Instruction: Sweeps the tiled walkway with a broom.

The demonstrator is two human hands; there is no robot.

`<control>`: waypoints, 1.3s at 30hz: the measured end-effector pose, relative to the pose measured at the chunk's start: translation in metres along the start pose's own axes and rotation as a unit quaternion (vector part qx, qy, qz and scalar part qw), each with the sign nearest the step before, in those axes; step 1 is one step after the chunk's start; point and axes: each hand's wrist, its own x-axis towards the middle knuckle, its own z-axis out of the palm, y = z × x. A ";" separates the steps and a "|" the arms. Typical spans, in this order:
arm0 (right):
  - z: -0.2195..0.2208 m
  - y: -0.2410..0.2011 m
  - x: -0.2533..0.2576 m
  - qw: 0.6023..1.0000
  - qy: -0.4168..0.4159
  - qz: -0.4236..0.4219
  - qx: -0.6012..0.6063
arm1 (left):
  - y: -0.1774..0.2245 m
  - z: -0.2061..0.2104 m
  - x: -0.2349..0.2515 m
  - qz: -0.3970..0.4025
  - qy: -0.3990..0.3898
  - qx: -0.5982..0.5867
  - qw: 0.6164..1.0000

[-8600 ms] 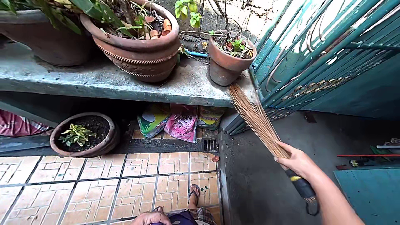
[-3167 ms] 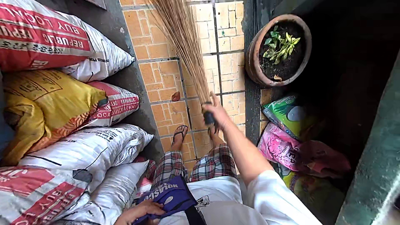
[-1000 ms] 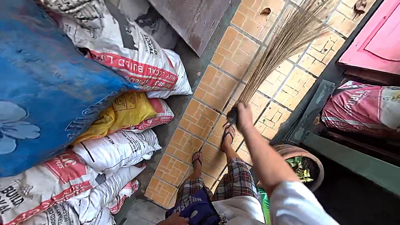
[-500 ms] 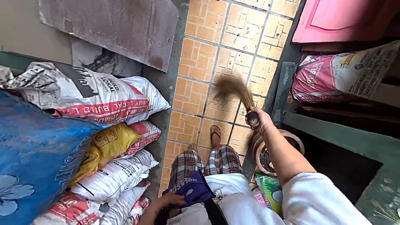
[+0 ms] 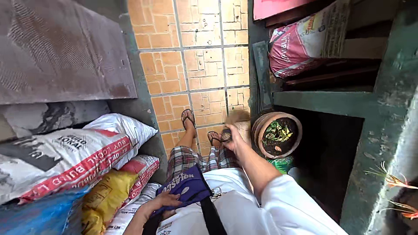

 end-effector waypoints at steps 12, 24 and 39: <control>0.031 0.090 -0.080 0.995 0.008 -0.099 0.016 | 0.021 -0.095 0.010 -0.045 -0.035 -0.014 0.998; 0.229 -0.074 0.047 0.945 -0.138 -0.214 -0.204 | 0.009 -0.144 -0.001 -0.056 0.003 -0.030 0.998; 0.187 -0.101 -0.012 0.997 0.009 -0.075 0.010 | 0.041 -0.179 0.038 -0.041 0.067 -0.047 0.996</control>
